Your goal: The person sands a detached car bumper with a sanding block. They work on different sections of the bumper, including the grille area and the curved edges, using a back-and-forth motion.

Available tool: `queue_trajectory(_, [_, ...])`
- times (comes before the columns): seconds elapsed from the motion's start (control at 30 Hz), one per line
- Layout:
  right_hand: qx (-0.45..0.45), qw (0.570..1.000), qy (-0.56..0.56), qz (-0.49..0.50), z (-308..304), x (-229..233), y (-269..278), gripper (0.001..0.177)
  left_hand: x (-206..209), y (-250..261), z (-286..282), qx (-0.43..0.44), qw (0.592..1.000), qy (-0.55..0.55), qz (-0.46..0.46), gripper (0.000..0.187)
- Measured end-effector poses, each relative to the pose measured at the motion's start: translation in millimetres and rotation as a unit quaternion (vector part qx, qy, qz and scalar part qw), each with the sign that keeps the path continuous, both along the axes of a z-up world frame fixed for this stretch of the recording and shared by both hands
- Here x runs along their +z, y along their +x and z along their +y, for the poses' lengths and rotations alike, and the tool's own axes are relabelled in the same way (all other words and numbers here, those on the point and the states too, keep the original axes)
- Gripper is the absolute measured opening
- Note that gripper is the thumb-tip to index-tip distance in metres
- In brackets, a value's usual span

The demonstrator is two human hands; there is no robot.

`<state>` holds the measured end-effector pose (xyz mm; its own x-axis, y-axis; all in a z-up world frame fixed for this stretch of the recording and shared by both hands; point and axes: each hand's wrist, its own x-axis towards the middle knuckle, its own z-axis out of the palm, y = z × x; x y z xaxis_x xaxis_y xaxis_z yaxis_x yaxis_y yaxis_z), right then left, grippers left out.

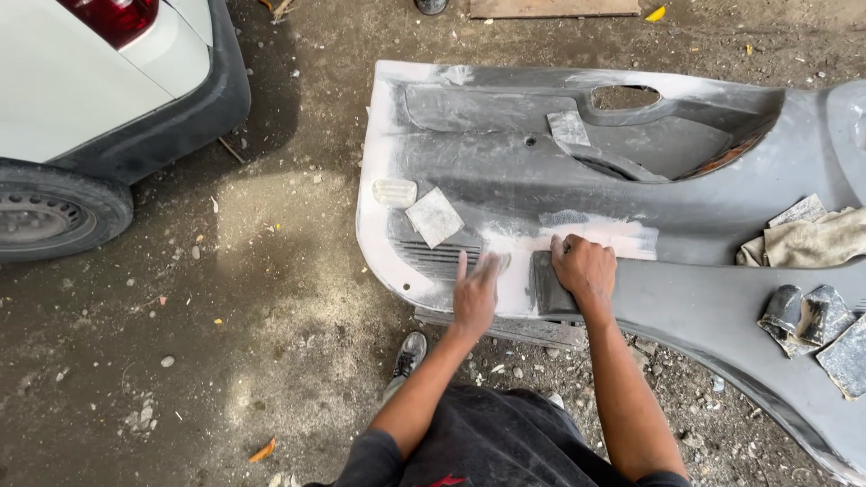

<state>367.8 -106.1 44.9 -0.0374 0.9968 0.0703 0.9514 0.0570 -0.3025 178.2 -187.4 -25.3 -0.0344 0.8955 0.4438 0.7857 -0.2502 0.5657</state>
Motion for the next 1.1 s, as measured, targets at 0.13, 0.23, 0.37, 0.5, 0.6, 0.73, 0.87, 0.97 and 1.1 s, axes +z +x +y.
queue_trajectory(0.13, [-0.008, 1.0, 0.003, 0.01, 3.5, -0.6, 1.5, 0.045, -24.3, -4.3, 34.0, -0.058, 0.994, 0.077, 0.046, 0.049])
queue_trajectory(0.23, [0.0, 1.0, 0.011, -0.008, -10.2, -2.0, -1.5, 0.045, -54.7, -3.9, 39.6, -0.031, 0.995, 0.029, 0.087, 0.046])
queue_trajectory(0.37, [-0.019, 0.999, 0.003, 0.037, 6.1, 9.2, -2.7, 0.042, -9.2, 1.7, 15.2, -0.047, 0.997, 0.013, 0.057, 0.048])
queue_trajectory(0.5, [-0.021, 0.998, -0.056, 0.024, -0.5, 19.0, -4.7, 0.046, -7.4, -2.6, 33.4, -0.068, 0.996, -0.05, 0.009, 0.044])
queue_trajectory(0.6, [-0.018, 0.999, -0.005, 0.03, 8.1, -6.5, 3.2, 0.043, -35.4, 11.4, 6.9, -0.042, 0.998, 0.021, 0.049, 0.042])
queue_trajectory(0.73, [-0.003, 0.999, -0.022, 0.029, 9.8, -3.1, 3.0, 0.046, -15.0, 4.6, 25.9, -0.081, 0.994, 0.045, 0.049, 0.051])
queue_trajectory(0.87, [-0.008, 0.998, -0.059, 0.002, 5.5, -3.7, 0.9, 0.05, -63.5, 17.0, 22.2, -0.059, 0.998, -0.011, 0.025, 0.041])
queue_trajectory(0.97, [-0.003, 1.0, 0.016, 0.004, 8.8, -9.6, 3.3, 0.044, -43.5, 12.4, 16.7, -0.079, 0.996, 0.017, 0.033, 0.039])
queue_trajectory(1.1, [-0.016, 0.997, -0.075, 0.029, 5.2, 5.0, -0.2, 0.048, -3.1, -4.3, 28.0, -0.067, 0.997, 0.041, 0.015, 0.041])
